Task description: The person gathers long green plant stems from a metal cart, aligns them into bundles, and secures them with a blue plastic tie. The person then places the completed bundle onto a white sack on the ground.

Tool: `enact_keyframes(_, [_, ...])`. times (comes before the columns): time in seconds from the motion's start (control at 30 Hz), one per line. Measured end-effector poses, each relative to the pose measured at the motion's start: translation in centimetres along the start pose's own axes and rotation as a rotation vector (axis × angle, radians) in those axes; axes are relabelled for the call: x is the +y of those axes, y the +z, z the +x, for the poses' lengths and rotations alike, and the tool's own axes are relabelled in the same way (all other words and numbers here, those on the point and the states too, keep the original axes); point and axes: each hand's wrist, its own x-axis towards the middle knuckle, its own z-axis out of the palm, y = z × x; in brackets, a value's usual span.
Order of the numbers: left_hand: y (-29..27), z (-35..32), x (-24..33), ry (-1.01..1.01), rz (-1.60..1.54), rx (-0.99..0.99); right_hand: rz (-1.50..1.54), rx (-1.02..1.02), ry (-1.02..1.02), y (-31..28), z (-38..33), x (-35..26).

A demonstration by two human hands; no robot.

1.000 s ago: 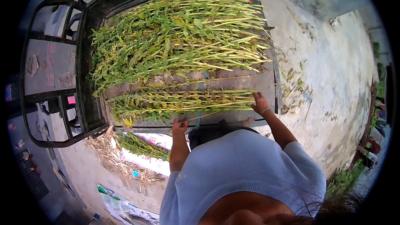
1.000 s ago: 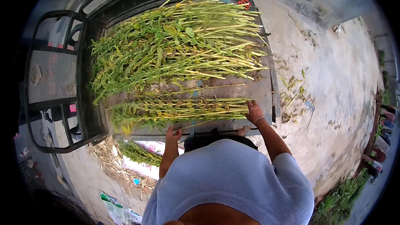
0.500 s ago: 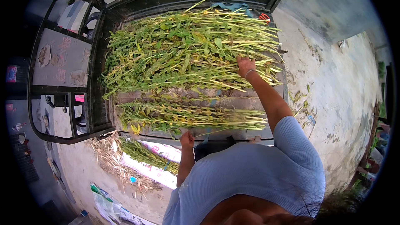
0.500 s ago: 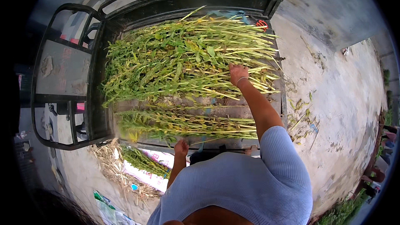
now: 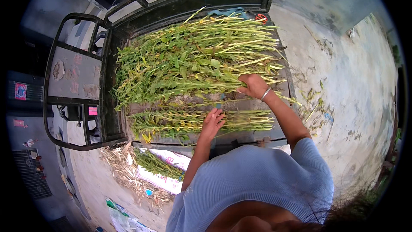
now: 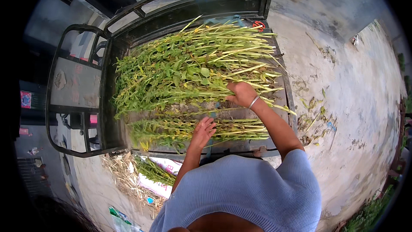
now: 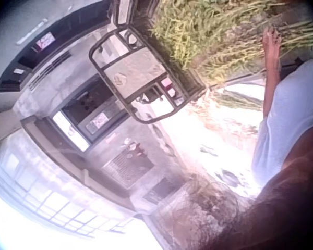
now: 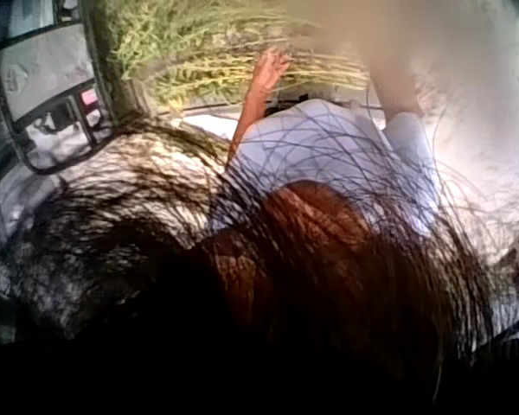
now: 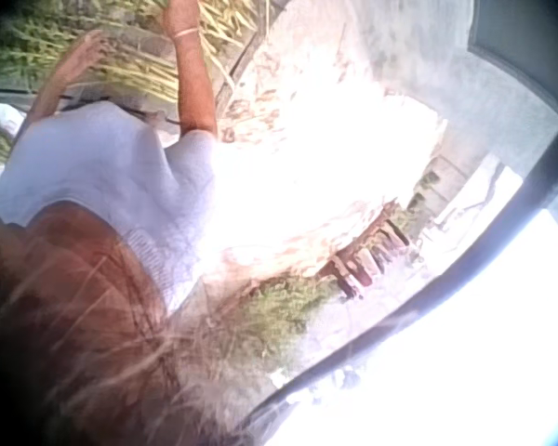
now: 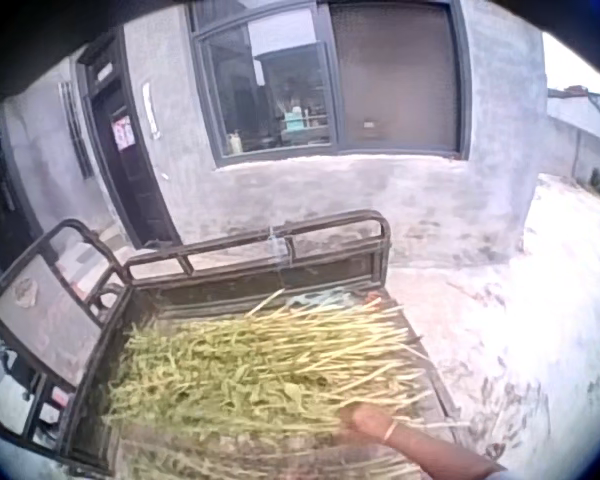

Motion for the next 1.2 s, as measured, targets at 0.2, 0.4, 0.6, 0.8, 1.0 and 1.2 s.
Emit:
enact_keyframes(0.2, [5.8, 6.1, 1.1, -0.031, -0.351, -0.043, 0.436, 0.027, 0.058, 3.6, -5.1, 0.8])
enact_keyframes(0.4, [6.7, 6.0, -0.3, -0.099, -0.236, 0.166, 0.595, 0.074, 0.125, 6.0, -8.2, 3.3])
enact_keyframes(0.6, [5.8, 3.9, -1.3, -0.043, -0.136, 0.194, 1.087, -0.125, 0.49, 3.4, -10.0, 5.8])
enact_keyframes(0.8, [7.4, 2.9, -2.4, -0.041, -0.16, 0.351, 0.995, -0.283, 0.389, 1.4, -9.9, 3.4])
enact_keyframes(1.0, [7.5, 3.4, -2.2, -0.061, -0.121, 0.3, 1.187, -0.506, 0.456, 5.0, -13.7, 3.7])
enact_keyframes(1.2, [6.6, 3.7, -2.7, -0.123, -0.169, 0.302, 1.1, -0.401, 0.555, 3.9, -15.7, 3.5])
